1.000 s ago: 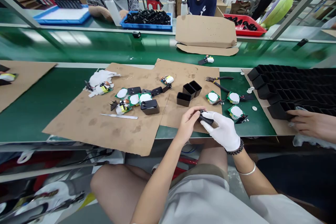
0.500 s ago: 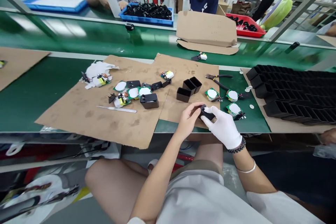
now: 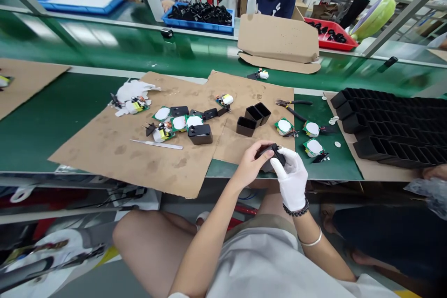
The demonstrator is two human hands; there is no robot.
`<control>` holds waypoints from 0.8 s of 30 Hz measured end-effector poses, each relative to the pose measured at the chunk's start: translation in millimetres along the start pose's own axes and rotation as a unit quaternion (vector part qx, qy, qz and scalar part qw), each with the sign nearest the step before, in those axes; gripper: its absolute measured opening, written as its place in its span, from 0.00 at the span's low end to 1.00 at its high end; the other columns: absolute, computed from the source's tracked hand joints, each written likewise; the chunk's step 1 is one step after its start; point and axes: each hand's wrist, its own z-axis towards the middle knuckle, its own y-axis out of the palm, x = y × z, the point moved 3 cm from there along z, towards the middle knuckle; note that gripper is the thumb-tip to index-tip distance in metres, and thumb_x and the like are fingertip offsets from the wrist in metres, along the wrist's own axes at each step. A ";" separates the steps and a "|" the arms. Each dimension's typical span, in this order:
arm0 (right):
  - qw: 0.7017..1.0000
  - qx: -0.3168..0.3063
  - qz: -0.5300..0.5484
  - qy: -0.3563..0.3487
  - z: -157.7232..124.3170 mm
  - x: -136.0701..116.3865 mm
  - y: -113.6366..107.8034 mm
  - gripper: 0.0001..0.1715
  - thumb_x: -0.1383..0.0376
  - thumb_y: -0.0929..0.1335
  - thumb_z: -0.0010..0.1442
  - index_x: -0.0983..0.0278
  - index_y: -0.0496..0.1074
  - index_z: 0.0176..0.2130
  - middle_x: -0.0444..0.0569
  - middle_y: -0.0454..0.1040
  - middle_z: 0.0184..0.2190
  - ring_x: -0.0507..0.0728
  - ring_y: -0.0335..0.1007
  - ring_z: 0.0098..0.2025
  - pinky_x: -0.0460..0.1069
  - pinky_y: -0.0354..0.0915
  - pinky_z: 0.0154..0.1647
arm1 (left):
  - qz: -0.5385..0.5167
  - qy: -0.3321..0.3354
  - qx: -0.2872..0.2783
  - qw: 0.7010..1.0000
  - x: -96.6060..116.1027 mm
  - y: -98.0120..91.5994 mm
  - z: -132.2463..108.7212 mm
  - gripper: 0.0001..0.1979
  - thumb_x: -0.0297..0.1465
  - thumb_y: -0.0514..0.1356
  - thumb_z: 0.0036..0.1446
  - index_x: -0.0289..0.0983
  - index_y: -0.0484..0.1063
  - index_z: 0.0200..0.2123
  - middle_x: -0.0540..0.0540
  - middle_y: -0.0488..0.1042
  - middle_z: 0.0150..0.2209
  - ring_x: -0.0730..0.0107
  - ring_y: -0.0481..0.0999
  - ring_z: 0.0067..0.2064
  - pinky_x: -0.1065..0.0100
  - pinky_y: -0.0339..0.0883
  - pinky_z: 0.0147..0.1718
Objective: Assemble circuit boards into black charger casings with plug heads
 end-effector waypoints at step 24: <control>0.948 -0.196 -0.207 -0.140 12.3 -16.1 -24.4 0.13 0.60 0.73 0.63 0.60 0.78 0.48 0.51 0.82 0.46 0.59 0.81 0.47 0.54 0.78 0.52 | 0.201 0.122 -0.057 0.970 12.7 -11.5 -15.0 0.12 0.29 0.64 0.62 0.42 0.78 0.49 0.44 0.81 0.50 0.59 0.79 0.53 0.62 0.72 0.55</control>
